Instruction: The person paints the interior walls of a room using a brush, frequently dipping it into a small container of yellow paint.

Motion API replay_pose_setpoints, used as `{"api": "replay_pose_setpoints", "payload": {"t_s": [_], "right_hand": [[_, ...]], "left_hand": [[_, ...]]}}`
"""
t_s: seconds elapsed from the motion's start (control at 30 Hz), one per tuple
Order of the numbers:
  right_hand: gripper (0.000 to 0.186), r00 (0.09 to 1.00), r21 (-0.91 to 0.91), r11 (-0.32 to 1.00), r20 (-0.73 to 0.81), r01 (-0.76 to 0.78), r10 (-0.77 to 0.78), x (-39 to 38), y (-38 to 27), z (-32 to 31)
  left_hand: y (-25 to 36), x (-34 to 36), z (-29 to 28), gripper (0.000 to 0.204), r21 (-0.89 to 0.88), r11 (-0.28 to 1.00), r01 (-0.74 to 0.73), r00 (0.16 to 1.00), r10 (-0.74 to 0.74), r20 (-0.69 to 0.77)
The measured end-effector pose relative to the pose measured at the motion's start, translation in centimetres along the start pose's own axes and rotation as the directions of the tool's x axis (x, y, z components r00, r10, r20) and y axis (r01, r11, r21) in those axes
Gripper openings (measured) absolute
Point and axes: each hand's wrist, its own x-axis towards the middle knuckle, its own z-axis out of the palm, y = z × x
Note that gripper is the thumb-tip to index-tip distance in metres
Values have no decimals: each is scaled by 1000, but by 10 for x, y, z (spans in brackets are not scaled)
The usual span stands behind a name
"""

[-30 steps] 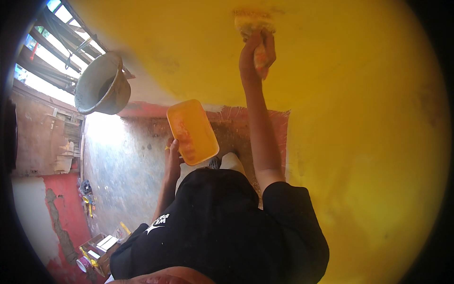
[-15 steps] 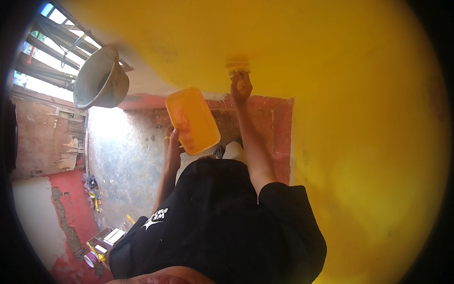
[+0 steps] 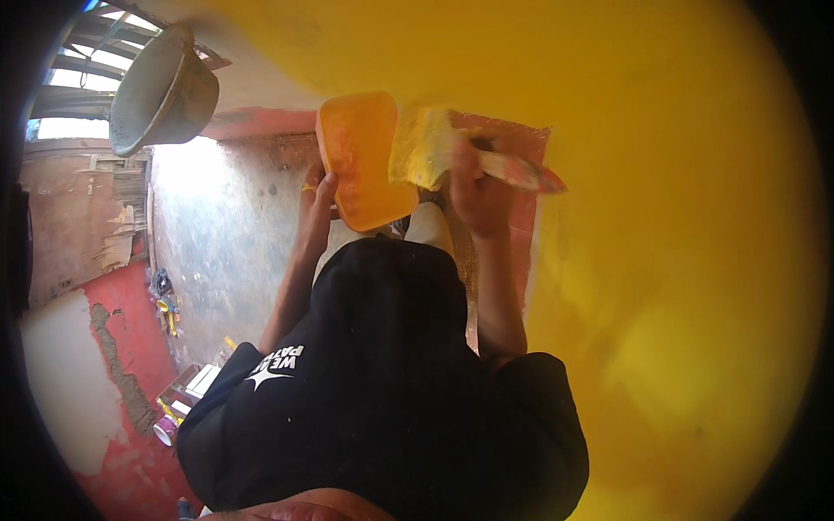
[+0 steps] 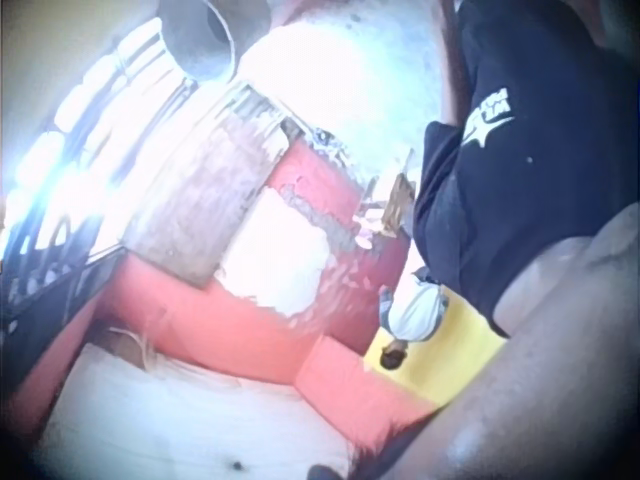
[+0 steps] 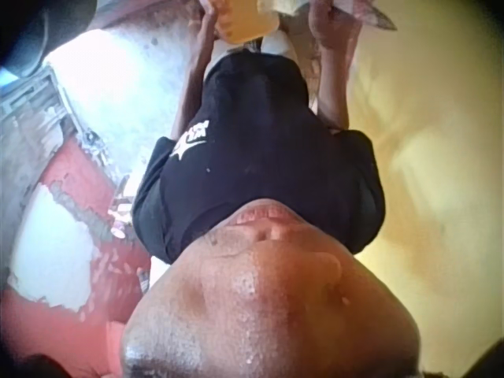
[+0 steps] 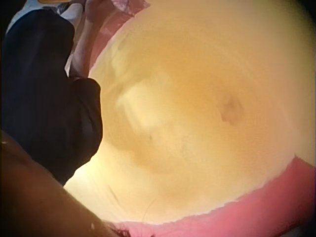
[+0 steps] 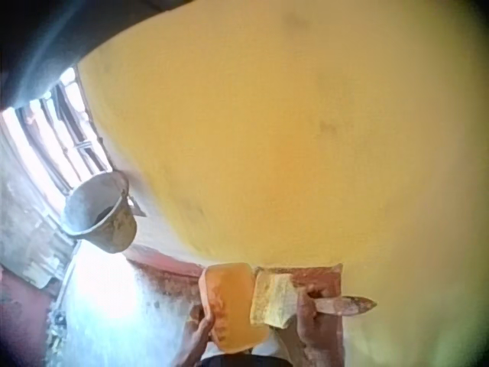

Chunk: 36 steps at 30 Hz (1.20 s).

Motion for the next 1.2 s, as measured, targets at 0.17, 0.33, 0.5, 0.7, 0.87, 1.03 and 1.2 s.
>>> {"api": "replay_pose_setpoints", "payload": {"t_s": [0.17,0.33,0.5,0.7,0.87,1.03,1.2], "right_hand": [[23,973,-272,959,191,-75,130,1,-15,15],[21,950,-374,927,279,-26,139,1,-2,22],[19,965,-349,936,257,39,55,7,9,21],[15,992,-310,951,126,23,17,22,21,4],[16,999,-185,982,24,47,-43,45,34,1],[19,961,-312,928,-116,204,-251,66,57,14],[27,964,-428,904,-226,28,-137,74,72,24]], "left_hand": [[11,-3,15,55,46,999,24,999,-26,45],[2,-1,19,63,119,992,38,998,-43,36],[-6,6,27,63,179,984,13,999,-21,43],[2,16,39,56,164,986,14,999,-18,26],[27,14,53,52,43,987,156,988,-155,-24],[27,10,47,52,99,981,165,984,-157,-90],[21,18,19,53,25,983,181,983,-179,-46]]}}
